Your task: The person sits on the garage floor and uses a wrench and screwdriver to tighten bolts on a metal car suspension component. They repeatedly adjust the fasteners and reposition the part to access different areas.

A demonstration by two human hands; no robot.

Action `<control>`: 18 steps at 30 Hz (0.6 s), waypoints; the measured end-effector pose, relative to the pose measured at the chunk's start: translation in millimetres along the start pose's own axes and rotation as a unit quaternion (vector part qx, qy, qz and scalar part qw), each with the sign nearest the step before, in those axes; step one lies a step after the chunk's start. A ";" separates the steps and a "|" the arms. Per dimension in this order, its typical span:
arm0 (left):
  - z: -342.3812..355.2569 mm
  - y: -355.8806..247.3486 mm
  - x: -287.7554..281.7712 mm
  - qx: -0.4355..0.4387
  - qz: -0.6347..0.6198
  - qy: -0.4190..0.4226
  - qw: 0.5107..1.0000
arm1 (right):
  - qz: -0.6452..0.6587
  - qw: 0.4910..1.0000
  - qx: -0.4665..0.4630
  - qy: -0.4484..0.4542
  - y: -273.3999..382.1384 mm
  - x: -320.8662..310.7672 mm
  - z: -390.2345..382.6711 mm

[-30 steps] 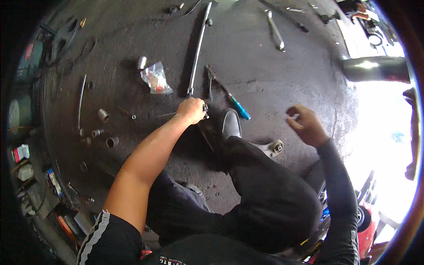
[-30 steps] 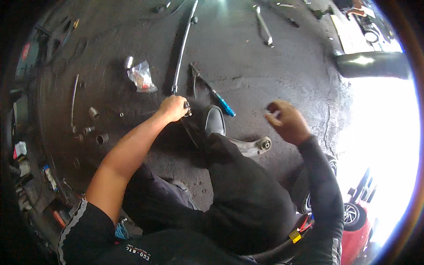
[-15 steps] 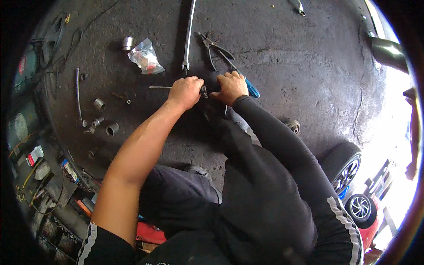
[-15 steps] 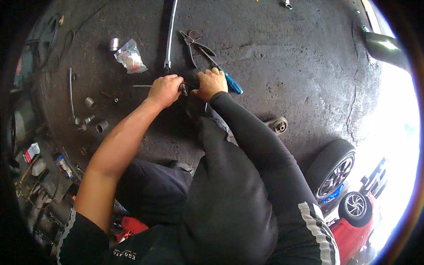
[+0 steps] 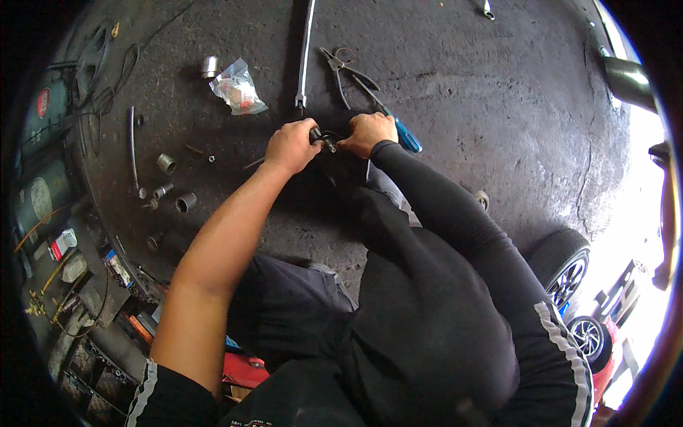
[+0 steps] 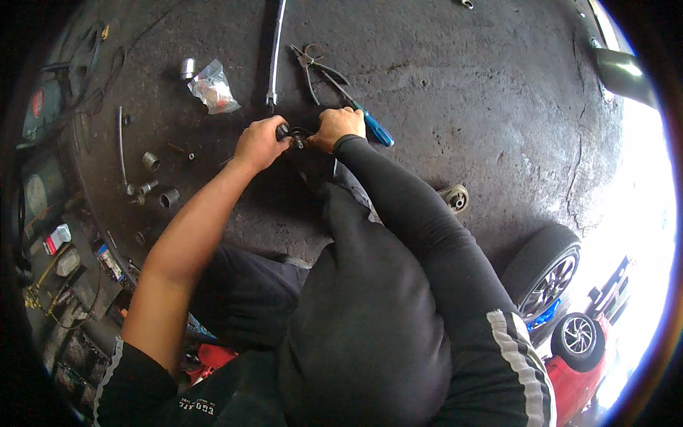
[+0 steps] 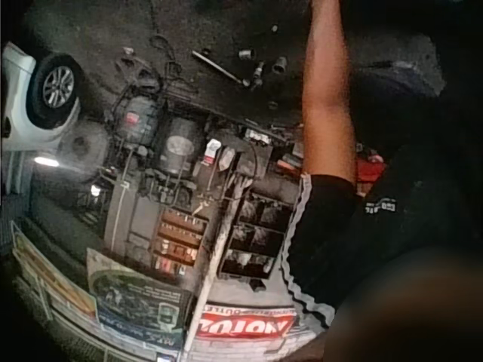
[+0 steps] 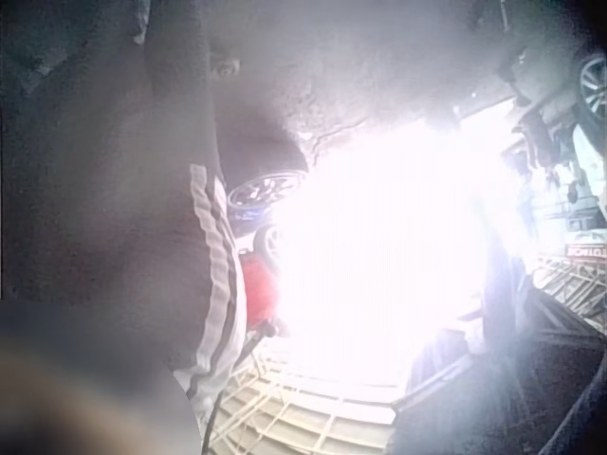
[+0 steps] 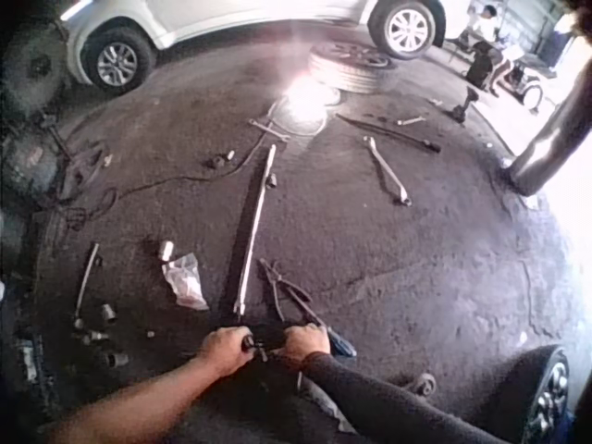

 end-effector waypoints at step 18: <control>-23.2 -9.9 40.5 -0.033 0.032 -0.104 0.994 | 0.092 0.977 0.058 -0.183 -98.9 5.2 -17.3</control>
Point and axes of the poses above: each hand's wrist, its own z-axis towards the middle knuckle, its own x-axis out of the palm, y = z × x, the point moved 3 cm from there along z, towards the middle knuckle, and after that the axes turned 3 degrees about -z, right-handed, at the moved point
